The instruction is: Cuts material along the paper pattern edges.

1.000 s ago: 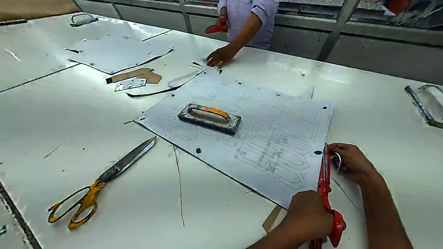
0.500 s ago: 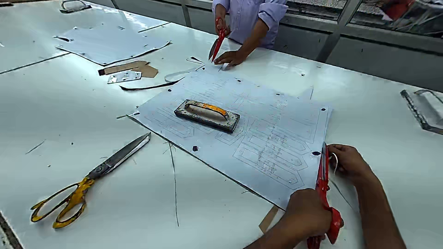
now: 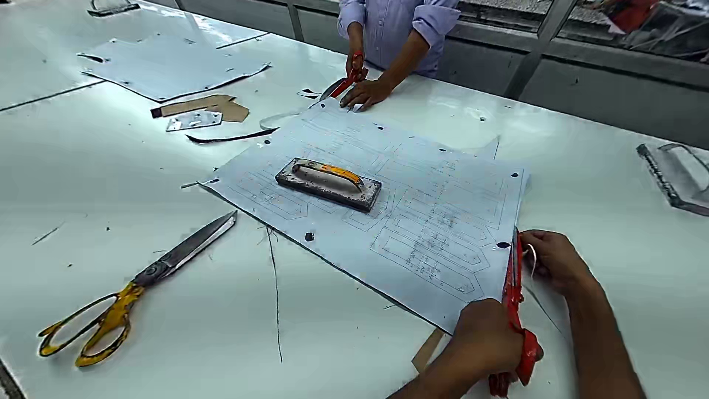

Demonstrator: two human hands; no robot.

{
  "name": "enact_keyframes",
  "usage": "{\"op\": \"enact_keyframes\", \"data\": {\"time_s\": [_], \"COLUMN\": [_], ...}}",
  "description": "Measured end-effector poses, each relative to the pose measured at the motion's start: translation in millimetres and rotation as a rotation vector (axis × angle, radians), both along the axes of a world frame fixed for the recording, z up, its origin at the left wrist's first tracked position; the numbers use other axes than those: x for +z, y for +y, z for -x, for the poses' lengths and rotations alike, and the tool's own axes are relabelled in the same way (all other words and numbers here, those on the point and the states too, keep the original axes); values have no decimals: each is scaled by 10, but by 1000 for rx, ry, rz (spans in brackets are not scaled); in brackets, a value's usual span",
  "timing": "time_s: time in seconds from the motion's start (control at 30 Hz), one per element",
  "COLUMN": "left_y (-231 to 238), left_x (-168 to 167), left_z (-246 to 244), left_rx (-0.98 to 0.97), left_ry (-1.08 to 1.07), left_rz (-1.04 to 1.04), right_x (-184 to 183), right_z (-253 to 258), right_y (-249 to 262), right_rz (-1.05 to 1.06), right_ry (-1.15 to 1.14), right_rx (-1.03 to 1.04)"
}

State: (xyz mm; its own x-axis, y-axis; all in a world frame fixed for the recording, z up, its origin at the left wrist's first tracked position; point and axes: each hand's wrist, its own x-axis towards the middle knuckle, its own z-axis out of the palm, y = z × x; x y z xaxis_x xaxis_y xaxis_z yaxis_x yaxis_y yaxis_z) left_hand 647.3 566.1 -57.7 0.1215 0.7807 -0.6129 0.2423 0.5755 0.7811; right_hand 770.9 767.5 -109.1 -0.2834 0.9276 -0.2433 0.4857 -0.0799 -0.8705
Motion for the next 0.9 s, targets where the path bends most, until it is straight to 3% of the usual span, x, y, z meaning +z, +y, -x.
{"op": "enact_keyframes", "data": {"time_s": [0.9], "left_y": [21], "left_x": [-149], "left_z": [71], "left_rx": [-31], "left_ry": [-42], "left_rz": [-32], "right_x": [-31], "right_z": [-10], "right_y": [11], "right_rz": [-58], "right_ry": [-30], "right_rx": [-13]}}
